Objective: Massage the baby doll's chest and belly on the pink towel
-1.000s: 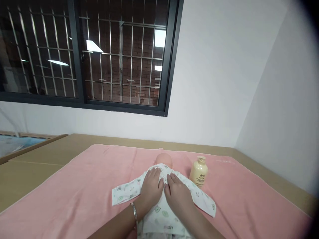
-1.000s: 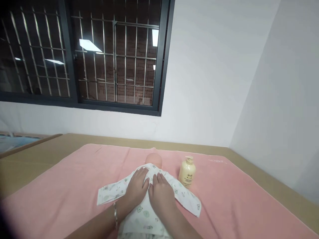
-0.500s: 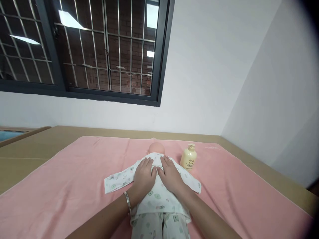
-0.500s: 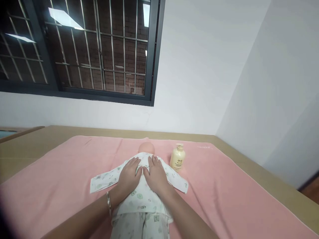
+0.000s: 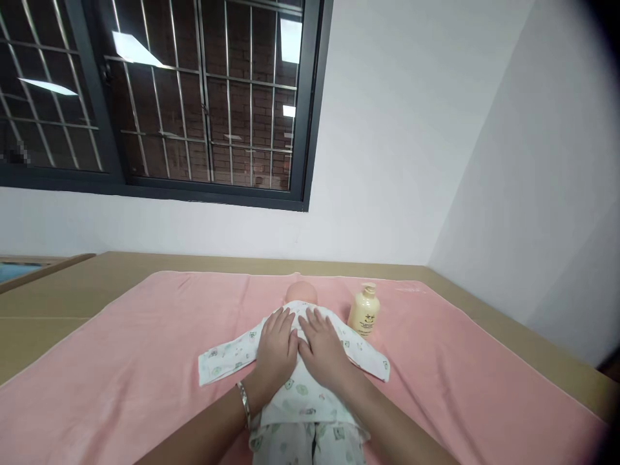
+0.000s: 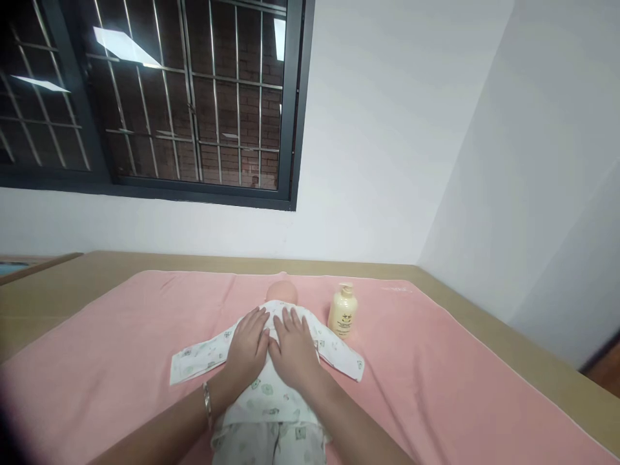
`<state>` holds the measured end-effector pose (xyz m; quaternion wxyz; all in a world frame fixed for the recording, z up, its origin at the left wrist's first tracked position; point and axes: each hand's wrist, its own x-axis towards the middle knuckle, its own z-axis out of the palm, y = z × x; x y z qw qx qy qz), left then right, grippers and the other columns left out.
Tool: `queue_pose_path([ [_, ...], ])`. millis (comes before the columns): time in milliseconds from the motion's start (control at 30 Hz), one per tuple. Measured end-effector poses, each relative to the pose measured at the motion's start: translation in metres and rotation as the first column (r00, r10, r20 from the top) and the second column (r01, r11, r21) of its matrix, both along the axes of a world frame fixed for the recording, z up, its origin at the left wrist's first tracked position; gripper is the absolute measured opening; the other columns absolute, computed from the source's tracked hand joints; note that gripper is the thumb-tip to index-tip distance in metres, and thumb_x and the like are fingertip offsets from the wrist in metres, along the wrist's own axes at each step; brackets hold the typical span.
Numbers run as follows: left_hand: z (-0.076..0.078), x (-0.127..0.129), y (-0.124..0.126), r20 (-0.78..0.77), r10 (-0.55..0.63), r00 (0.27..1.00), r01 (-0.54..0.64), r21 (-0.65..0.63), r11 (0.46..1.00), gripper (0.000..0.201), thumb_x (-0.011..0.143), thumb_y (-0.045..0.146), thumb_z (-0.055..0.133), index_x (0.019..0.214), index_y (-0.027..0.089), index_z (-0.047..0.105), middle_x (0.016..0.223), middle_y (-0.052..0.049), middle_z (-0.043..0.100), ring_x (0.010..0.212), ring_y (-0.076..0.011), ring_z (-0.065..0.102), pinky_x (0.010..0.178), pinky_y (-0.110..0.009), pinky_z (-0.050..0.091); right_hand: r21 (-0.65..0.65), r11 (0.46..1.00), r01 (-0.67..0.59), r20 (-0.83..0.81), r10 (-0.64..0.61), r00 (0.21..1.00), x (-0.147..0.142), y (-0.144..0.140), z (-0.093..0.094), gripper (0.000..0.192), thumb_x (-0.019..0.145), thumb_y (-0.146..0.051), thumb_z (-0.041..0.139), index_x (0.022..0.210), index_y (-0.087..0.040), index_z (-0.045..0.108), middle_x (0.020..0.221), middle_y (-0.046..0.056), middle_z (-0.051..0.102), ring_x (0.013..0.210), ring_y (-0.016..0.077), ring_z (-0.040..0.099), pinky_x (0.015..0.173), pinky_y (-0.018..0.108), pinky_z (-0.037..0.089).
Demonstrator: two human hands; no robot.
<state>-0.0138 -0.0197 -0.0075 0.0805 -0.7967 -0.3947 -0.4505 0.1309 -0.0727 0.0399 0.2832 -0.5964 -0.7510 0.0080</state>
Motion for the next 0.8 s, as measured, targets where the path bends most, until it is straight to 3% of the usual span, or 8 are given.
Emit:
queue_pose_path([
  [67, 0.001, 0.0, 0.0, -0.006, -0.005, 1.0, 0.005, 0.009, 1.0, 0.037, 0.094, 0.02, 0.038, 0.126, 0.015, 0.055, 0.133, -0.011, 0.058, 0.128, -0.0276, 0.048, 0.108, -0.053, 0.039, -0.054, 0.998, -0.03, -0.004, 0.03, 1.0, 0.0, 0.0, -0.001, 0.051, 0.095, -0.032, 0.039, 0.144, -0.018, 0.042, 0.154, 0.01, 0.031, 0.144, 0.0295, 0.022, 0.115, 0.053, 0.02],
  [200, 0.007, -0.001, -0.006, -0.004, -0.028, 1.0, 0.028, -0.022, 0.999, 0.038, 0.094, 0.022, 0.039, 0.128, 0.015, 0.055, 0.135, -0.012, 0.056, 0.131, -0.0281, 0.046, 0.111, -0.053, 0.035, 0.03, 1.0, 0.006, -0.05, -0.005, 0.999, -0.003, -0.003, 0.0, 0.049, 0.093, -0.026, 0.04, 0.14, -0.013, 0.047, 0.151, 0.013, 0.035, 0.142, 0.028, 0.027, 0.116, 0.05, 0.021],
  [333, 0.02, 0.001, -0.022, 0.041, -0.158, 0.987, 0.161, -0.089, 0.983, 0.04, 0.094, 0.025, 0.041, 0.132, 0.019, 0.053, 0.141, -0.009, 0.052, 0.136, -0.0267, 0.04, 0.116, -0.051, 0.026, 0.064, 0.991, -0.114, -0.09, 0.119, 0.989, -0.005, -0.009, 0.007, 0.048, 0.091, -0.018, 0.039, 0.137, -0.016, 0.05, 0.145, 0.012, 0.045, 0.138, 0.0258, 0.035, 0.116, 0.048, 0.024],
  [433, 0.037, 0.006, -0.032, 0.238, -0.244, 0.94, 0.293, -0.199, 0.935, 0.041, 0.095, 0.03, 0.042, 0.134, 0.022, 0.052, 0.143, -0.007, 0.05, 0.137, -0.0249, 0.038, 0.117, -0.046, 0.024, 0.102, 0.978, -0.181, -0.181, 0.197, 0.963, 0.001, -0.018, 0.026, 0.051, 0.087, -0.019, 0.047, 0.138, -0.018, 0.049, 0.144, 0.011, 0.046, 0.137, 0.025, 0.038, 0.114, 0.047, 0.028],
  [500, 0.051, 0.014, -0.032, 0.469, -0.176, 0.865, 0.358, -0.332, 0.873, 0.04, 0.095, 0.034, 0.041, 0.132, 0.022, 0.052, 0.142, -0.008, 0.051, 0.135, -0.0247, 0.041, 0.116, -0.045, 0.026, 0.134, 0.974, -0.181, -0.278, 0.213, 0.937, 0.011, -0.027, 0.046, 0.051, 0.088, -0.026, 0.051, 0.138, -0.018, 0.05, 0.143, 0.01, 0.048, 0.135, 0.0244, 0.04, 0.113, 0.045, 0.031],
  [633, 0.082, 0.045, -0.018, 0.764, 0.105, 0.637, 0.542, -0.54, 0.644, 0.033, 0.092, 0.034, 0.046, 0.12, 0.02, 0.058, 0.14, -0.009, 0.052, 0.134, -0.025, 0.042, 0.116, -0.04, 0.026, 0.211, 0.975, -0.069, -0.406, 0.152, 0.901, 0.044, -0.038, 0.084, 0.052, 0.091, -0.037, 0.048, 0.14, -0.019, 0.047, 0.142, 0.008, 0.049, 0.133, 0.0222, 0.043, 0.111, 0.042, 0.035],
  [733, 0.1, 0.079, -0.004, 0.853, 0.268, 0.448, 0.776, -0.52, 0.358, 0.036, 0.091, 0.035, 0.046, 0.12, 0.017, 0.056, 0.135, -0.012, 0.055, 0.129, -0.0243, 0.049, 0.112, -0.036, 0.032, 0.218, 0.963, 0.16, -0.403, -0.06, 0.913, 0.076, -0.027, 0.091, 0.055, 0.089, -0.032, 0.046, 0.141, -0.013, 0.046, 0.144, 0.012, 0.047, 0.135, 0.0244, 0.04, 0.113, 0.043, 0.032],
  [800, 0.11, 0.101, 0.004, 0.857, 0.367, 0.361, 0.896, -0.429, 0.119, 0.047, 0.093, 0.042, 0.04, 0.128, 0.01, 0.05, 0.136, -0.019, 0.052, 0.127, -0.0254, 0.051, 0.107, -0.036, 0.039, 0.2, 0.943, 0.266, -0.371, -0.179, 0.911, 0.095, -0.011, 0.083, 0.059, 0.084, -0.021, 0.045, 0.141, -0.006, 0.044, 0.146, 0.015, 0.044, 0.138, 0.0245, 0.036, 0.115, 0.04, 0.029],
])
